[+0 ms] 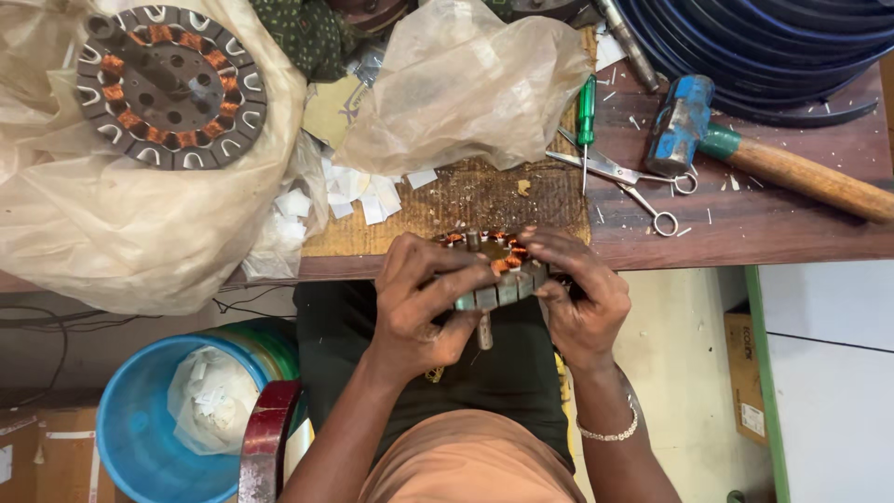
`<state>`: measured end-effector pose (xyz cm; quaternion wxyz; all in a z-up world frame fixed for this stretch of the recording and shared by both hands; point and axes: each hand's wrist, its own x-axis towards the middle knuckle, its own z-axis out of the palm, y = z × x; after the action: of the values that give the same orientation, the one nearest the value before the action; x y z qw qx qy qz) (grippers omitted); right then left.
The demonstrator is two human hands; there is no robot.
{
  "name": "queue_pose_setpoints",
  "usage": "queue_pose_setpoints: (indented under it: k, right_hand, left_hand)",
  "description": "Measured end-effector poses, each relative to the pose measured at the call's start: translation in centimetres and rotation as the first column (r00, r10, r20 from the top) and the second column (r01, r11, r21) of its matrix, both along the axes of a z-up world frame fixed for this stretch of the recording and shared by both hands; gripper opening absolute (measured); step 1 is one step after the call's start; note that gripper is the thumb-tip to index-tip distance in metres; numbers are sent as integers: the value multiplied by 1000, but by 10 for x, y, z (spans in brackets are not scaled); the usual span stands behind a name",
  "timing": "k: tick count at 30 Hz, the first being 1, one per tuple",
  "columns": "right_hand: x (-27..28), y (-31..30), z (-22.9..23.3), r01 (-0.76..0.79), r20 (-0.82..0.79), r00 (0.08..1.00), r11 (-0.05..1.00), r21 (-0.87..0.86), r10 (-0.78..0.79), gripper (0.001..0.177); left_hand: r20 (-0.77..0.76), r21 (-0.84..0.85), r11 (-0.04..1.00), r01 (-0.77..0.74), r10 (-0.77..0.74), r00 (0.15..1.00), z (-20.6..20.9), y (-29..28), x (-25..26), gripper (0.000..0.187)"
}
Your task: The person uses a screwdriver to adjust and secure components on a circular electrical part with copper windings. They handle small white insulating pieces and place them into slots on the component while working at a cluttered workbench.
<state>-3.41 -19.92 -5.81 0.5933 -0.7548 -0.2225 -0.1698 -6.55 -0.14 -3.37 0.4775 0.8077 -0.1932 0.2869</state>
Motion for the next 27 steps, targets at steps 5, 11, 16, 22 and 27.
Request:
queue_pose_setpoints:
  k: [5, 11, 16, 22, 27]
  right_hand:
    - [6, 6, 19, 4, -34, 999, 999, -43, -6, 40]
    - [12, 15, 29, 70, -68, 994, 985, -160, -81, 31]
    - [9, 3, 23, 140, 117, 984, 988, -73, -130, 28]
    - [-15, -16, 25, -32, 50, 998, 976, -215, 44, 34]
    - [-20, -11, 50, 18, 113, 994, 974, -225, 7, 50]
  left_hand:
    - [-51, -37, 999, -39, 37, 998, 1, 4, 5, 46]
    - [-155, -55, 993, 104, -111, 982, -5, 34, 21, 50]
    - [-185, -61, 998, 4, -15, 983, -3, 29, 25, 52]
    - [-363, -256, 944, -210, 108, 925, 12, 11, 33, 57]
    - [-480, -446, 850, -281, 38, 876, 22, -4, 23, 71]
